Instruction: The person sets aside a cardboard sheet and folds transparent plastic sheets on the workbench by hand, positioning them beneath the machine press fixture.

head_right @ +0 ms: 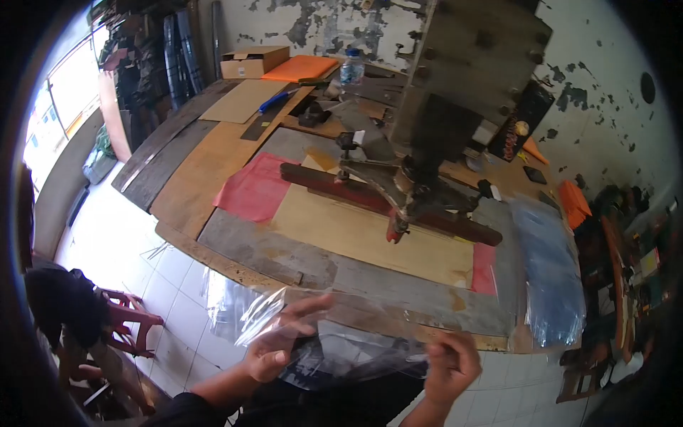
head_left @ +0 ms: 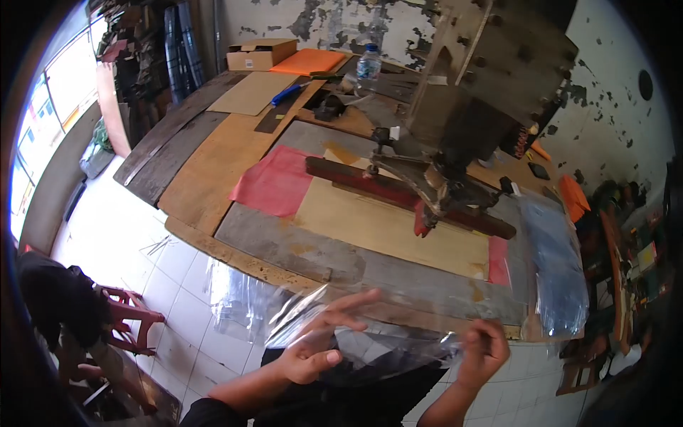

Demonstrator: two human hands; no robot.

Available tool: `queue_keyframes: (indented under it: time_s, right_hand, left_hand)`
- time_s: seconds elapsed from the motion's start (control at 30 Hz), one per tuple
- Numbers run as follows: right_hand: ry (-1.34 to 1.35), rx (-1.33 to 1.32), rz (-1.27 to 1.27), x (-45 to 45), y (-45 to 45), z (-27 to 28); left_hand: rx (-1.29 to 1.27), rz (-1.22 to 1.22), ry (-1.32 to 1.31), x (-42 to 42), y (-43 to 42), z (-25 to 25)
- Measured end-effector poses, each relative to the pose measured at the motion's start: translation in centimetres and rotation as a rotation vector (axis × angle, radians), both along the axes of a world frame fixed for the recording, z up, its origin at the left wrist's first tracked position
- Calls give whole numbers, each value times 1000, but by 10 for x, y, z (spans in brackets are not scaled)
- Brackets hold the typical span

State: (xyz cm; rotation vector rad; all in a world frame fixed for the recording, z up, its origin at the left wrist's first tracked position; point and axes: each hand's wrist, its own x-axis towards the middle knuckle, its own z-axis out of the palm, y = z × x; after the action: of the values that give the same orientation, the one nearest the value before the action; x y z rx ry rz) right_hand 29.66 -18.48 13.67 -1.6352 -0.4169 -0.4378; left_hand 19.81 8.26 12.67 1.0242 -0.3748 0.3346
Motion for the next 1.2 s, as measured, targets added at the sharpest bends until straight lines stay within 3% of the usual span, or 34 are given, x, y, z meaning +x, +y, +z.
queue_keyframes:
  time_s: [0.07, 0.13, 0.2, 0.33, 0.37, 0.57, 0.8, 1.0, 1.2]
  right_hand:
    - [-186, -12, -28, 10, -15, -11]
    - [-271, 28, -103, 18, -25, -20]
    - [-373, 64, -201, 25, -35, -24]
    - [-447, 46, -182, 31, -55, -23]
    - [-414, 29, -158, 32, -60, -25]
    - [-252, 190, -174, 36, -65, -41]
    - [-20, 315, -250, 36, -55, -36]
    - [11, 300, -112, 37, -55, -33]
    - [63, 335, -194, 32, -37, -22]
  left_hand:
    - [224, 59, -45, -4, 13, 11]
    - [120, 14, -29, -3, 6, -5]
    - [-496, -280, 104, 2, 2, -15]
    - [-904, -248, 0, 16, 14, -12]
    - [-751, -74, 143, 15, 19, -11]
    - [-365, 152, 168, 17, 26, 16]
    - [-309, 121, 80, 13, 26, 26]
    - [-312, 101, 91, 9, 26, 32]
    - [-310, 69, 58, 9, 24, 34]
